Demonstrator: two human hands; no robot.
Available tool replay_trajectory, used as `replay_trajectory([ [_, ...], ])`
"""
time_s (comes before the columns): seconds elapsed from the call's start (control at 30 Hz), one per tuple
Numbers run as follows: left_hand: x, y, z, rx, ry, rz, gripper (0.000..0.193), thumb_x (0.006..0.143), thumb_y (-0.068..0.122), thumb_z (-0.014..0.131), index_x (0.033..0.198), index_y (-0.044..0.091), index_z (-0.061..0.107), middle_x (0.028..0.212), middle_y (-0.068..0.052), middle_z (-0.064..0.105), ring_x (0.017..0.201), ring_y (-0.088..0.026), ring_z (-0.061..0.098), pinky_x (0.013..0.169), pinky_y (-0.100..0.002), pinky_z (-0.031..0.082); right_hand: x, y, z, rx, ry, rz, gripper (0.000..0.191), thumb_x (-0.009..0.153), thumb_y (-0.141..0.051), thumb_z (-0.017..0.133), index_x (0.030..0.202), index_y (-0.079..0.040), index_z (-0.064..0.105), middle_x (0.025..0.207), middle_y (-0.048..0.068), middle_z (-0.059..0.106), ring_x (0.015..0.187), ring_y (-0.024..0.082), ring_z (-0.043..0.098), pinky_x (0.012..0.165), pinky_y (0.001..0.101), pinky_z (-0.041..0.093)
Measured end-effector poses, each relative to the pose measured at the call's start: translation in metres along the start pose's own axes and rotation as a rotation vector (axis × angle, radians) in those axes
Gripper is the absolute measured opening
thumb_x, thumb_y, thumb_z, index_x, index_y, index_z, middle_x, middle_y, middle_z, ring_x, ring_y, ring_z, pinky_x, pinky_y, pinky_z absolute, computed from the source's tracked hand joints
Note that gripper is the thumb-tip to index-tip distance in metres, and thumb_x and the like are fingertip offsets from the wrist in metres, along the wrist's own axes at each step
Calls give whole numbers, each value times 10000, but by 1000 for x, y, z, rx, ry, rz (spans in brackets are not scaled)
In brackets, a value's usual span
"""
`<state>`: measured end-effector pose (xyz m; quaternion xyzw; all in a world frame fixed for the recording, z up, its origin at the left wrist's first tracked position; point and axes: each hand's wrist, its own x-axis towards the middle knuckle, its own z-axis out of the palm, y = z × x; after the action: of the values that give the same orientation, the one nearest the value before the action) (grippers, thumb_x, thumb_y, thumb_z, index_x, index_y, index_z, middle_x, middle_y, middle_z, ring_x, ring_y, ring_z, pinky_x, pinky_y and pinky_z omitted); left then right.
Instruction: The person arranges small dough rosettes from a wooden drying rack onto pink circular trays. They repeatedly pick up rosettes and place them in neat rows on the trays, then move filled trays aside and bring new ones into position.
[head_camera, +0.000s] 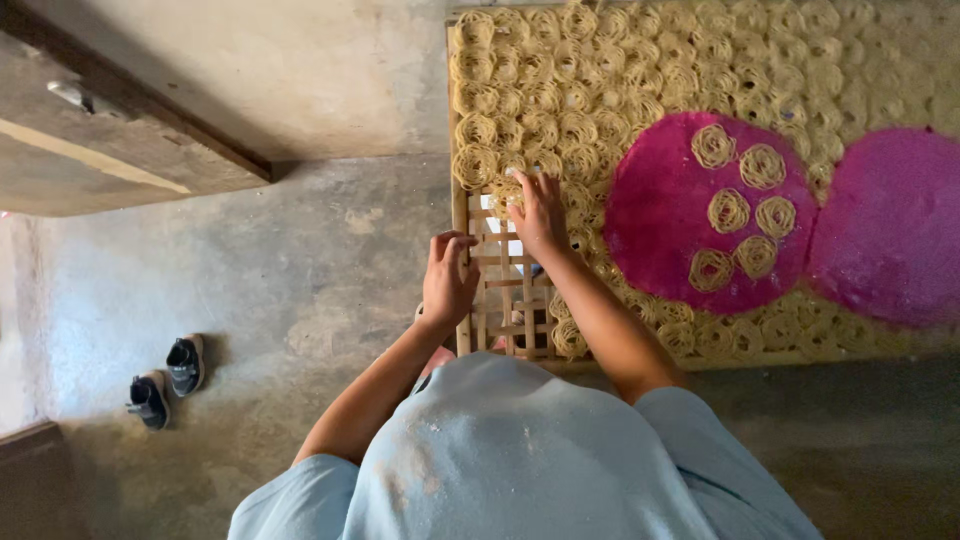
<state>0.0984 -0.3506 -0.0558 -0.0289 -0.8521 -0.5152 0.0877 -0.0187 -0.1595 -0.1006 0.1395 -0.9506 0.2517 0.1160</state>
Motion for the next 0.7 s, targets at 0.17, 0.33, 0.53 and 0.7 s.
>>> replay_trajectory([
  [0.17,-2,5,14,-33,-92,-41,293,902,19,650,1184,88,615,1304,-160,556,1145,-375,594,962,-437,518,-53,68,-70,-52,298,165,455,882,-69,832,1277,-86,607,1232,140,635,1228,324,552,1078,472,444],
  [0.33,-1,19,50,-13,-181,86,316,878,28,680,1182,93,622,1276,-168,557,1194,-398,569,990,-459,490,-140,148,-161,-192,345,518,416,750,-190,940,971,-73,608,933,136,650,996,360,578,928,526,449],
  [0.53,5,40,87,-47,-256,174,326,862,44,690,1177,98,625,1259,-178,546,1198,-393,563,991,-452,498,-166,174,-162,-382,314,537,228,794,-138,863,889,-85,663,865,115,684,823,334,646,706,480,530],
  [0.7,8,47,94,-69,-276,182,329,850,27,679,1166,96,620,1256,-164,556,1205,-384,569,999,-449,499,-191,205,-186,572,564,1145,127,893,-173,707,989,-99,665,902,14,711,798,174,702,722,356,604],
])
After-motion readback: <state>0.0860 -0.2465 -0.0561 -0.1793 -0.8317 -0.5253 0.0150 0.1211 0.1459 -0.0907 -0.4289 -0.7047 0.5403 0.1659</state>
